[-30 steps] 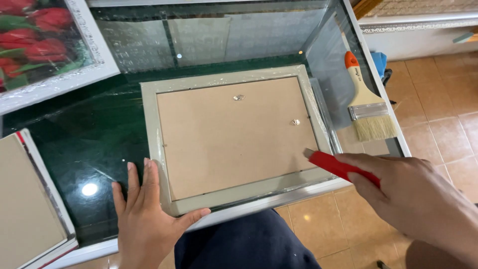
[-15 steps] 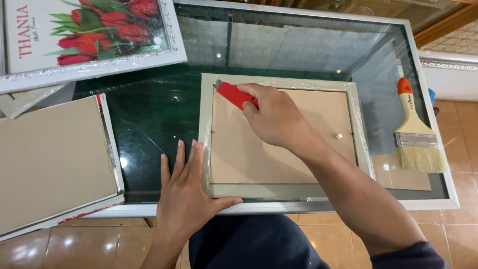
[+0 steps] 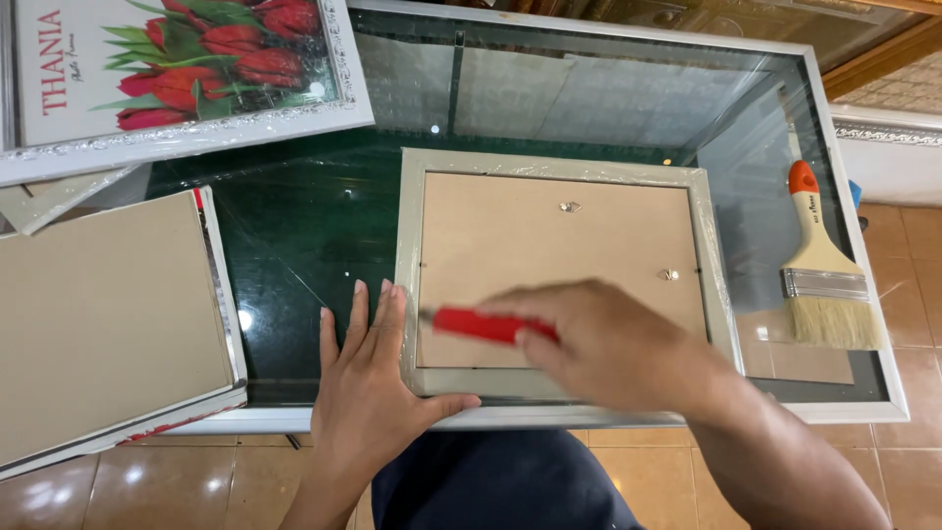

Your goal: Assembling and cleaning a picture frame by cleaning the glass, inserting the backing board, and securing it.

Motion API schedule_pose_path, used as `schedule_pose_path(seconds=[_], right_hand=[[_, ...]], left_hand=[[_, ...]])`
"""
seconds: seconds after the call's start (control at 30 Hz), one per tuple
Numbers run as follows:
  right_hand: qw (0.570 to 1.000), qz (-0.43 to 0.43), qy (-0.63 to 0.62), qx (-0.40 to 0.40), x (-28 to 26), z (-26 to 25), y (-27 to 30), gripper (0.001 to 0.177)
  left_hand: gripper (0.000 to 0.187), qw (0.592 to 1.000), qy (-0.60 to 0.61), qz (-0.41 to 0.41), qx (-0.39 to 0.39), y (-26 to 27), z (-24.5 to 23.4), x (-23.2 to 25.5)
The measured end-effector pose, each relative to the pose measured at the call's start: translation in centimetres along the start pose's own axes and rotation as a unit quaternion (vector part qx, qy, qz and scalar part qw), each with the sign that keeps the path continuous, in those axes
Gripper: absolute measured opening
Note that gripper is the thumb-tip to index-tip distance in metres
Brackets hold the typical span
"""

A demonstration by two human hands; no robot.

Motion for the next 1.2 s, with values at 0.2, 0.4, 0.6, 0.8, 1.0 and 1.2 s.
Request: schedule_pose_path(seconds=[0.2,0.4,0.6,0.8,1.0,1.2], right_hand=[[0.970,0.064,0.107,0.210,3.5,-4.8,-5.5,0.041],[0.955,0.009,0.129,0.267,4.7,-5.3,-7.1,0.041],[0.936,0.108,0.166,0.290,10.8,-9.6,-0.1,0.033],[0.895,0.276,0.170,0.306,18.7,-14.3,7.9,0.037],[0.889,0.325,0.132,0.294,19.6,-13.3,9.4,0.041],[0.881,0.308,0.180,0.309,13.0,-9.4,11.8,0.038]], left_hand=[[0.139,0.999,0.003,0.007,0.042,0.4,-0.7,0.2],[0.143,1.000,-0.016,-0.010,0.011,0.1,-0.2,0.1],[0.144,1.000,-0.022,-0.009,0.008,0.2,0.3,-0.2],[0.145,0.999,-0.034,-0.019,-0.008,0.0,1.4,-0.8],[0.141,0.999,-0.040,-0.013,-0.009,0.0,1.9,-1.1],[0.138,0.999,-0.041,0.006,0.017,0.3,1.7,-0.9]])
Point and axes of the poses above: each hand's wrist, its own y-axis away from the middle knuckle, its own z-axis out of the palm, x = y × z, the point moved 8 cm from there along -y, towards the middle knuckle, and after that the axes turned 9 degrees about z, right-handed, at the moved point
